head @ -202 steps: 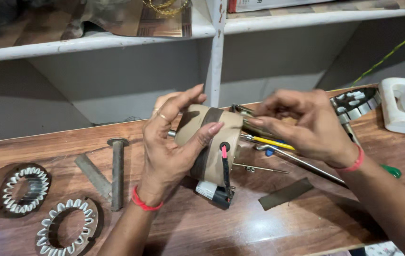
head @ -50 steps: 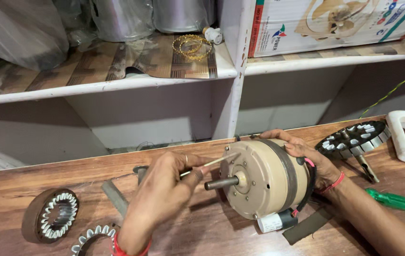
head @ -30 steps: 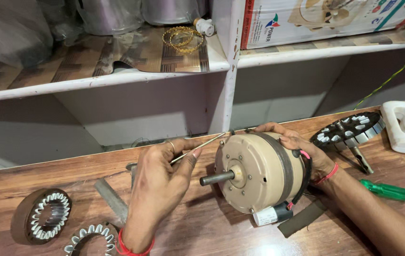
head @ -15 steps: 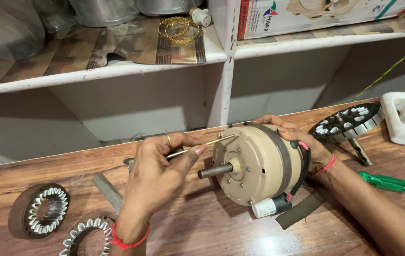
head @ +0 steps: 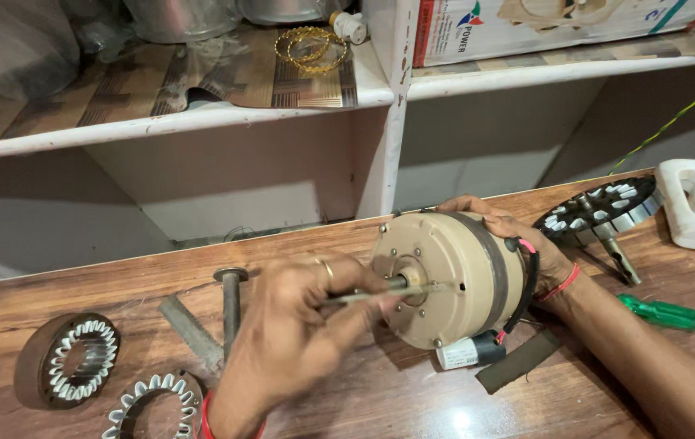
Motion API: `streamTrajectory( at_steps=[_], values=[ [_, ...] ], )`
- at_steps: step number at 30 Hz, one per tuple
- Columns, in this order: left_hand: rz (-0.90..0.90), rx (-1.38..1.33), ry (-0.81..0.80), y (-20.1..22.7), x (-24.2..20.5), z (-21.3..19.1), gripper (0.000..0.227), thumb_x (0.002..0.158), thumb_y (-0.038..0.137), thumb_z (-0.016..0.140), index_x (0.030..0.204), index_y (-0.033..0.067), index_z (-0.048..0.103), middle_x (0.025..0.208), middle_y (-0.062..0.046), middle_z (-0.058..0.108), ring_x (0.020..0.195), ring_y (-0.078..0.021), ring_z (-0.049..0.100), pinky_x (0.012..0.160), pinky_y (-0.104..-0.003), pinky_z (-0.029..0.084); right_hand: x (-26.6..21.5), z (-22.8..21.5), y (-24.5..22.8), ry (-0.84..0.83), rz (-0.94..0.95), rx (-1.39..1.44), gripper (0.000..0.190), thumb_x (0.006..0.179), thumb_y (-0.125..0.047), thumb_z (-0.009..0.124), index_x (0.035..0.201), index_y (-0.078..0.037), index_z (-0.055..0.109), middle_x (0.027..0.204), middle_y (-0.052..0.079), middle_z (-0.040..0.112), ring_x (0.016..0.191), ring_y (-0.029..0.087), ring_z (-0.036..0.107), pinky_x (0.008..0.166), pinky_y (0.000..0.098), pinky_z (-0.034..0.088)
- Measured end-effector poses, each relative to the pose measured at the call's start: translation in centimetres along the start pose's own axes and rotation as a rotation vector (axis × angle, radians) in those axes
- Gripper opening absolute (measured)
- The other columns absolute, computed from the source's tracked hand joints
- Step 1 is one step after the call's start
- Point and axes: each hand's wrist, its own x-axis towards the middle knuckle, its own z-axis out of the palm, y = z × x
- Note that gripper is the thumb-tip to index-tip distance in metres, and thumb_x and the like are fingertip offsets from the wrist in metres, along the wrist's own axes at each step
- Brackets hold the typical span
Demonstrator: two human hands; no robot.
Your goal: The person assembles a cylindrical motor by inserting a metal rod into the shaft, tightening screws on the end cap, and fitting a toothed metal ring onto the body. The person uses a screwdriver and pliers to secure components.
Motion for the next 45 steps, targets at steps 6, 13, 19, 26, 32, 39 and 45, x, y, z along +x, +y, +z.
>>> streamTrajectory(
  at_steps=[6,13,19,26,32,39,45],
  values=[
    [0.319,-0.018,0.022,0.9,-0.1,1.2,0.008,0.085,0.009,0.075,0.086,0.0010,0.074,0.071,-0.012,0.071,0.058,-0.0206,0.069,0.053,-0.032,0.049,0.2,-0.2,0.0,-0.015,0.011,-0.010,0.076,0.085,-0.039,0.076,0.142,0.002,0.047,0.131,0.020,0.062,0.117,0.027,0.066,0.099,0.0412,0.056],
    [0.179,0.022,0.000,0.9,0.2,1.3,0.010,0.083,0.011,0.076,0.082,0.0013,0.075,0.061,-0.013,0.067,0.048,-0.0224,0.066,0.046,-0.033,0.045,0.1,-0.7,0.2,-0.051,-0.004,0.000,0.074,0.085,-0.037,0.076,0.141,0.002,0.047,0.129,0.020,0.065,0.115,0.027,0.068,0.099,0.0408,0.056],
    [0.052,0.105,-0.056,1.1,0.3,1.0,0.013,0.084,0.017,0.076,0.082,0.0040,0.077,0.055,-0.014,0.064,0.043,-0.0227,0.061,0.045,-0.036,0.044,0.4,-1.0,0.6,-0.008,-0.004,-0.020,0.068,0.088,-0.036,0.072,0.140,0.001,0.048,0.129,0.019,0.065,0.114,0.026,0.068,0.097,0.0407,0.056],
    [-0.175,0.157,-0.336,-2.5,1.1,-1.7,0.016,0.083,0.023,0.075,0.086,0.0075,0.077,0.054,-0.009,0.063,0.049,-0.0208,0.057,0.050,-0.038,0.043,0.7,2.2,1.0,0.090,-0.077,-0.279,0.055,0.089,-0.028,0.067,0.135,0.001,0.055,0.121,0.019,0.068,0.107,0.022,0.069,0.092,0.0363,0.057],
    [-0.012,0.165,-0.345,-5.1,0.2,-1.7,0.023,0.090,0.025,0.073,0.090,0.0015,0.075,0.065,-0.010,0.066,0.064,-0.0224,0.060,0.057,-0.038,0.047,0.3,4.8,2.1,0.299,-0.263,-0.520,0.035,0.094,-0.021,0.058,0.119,0.002,0.065,0.109,0.008,0.069,0.100,0.012,0.063,0.087,0.0258,0.050],
    [-0.245,0.205,-0.325,-6.0,-1.0,-0.2,0.030,0.090,0.024,0.068,0.113,0.0085,0.079,0.068,-0.012,0.071,0.056,-0.0258,0.063,0.059,-0.038,0.051,-0.7,3.7,3.3,0.489,-0.357,-0.948,0.050,0.101,-0.044,0.043,0.108,0.001,0.063,0.072,0.008,0.047,0.070,0.016,0.047,0.065,0.0328,0.040],
    [-0.260,0.009,-0.166,-7.4,-0.7,-0.2,0.022,0.087,0.012,0.072,0.104,0.0022,0.081,0.080,0.001,0.081,0.078,-0.0133,0.082,0.069,-0.027,0.064,-0.5,2.8,2.8,0.110,-0.521,-0.870,0.088,0.104,-0.075,0.024,0.134,0.003,0.053,0.126,0.014,0.062,0.122,0.019,0.059,0.108,0.0313,0.043]
  ],
)
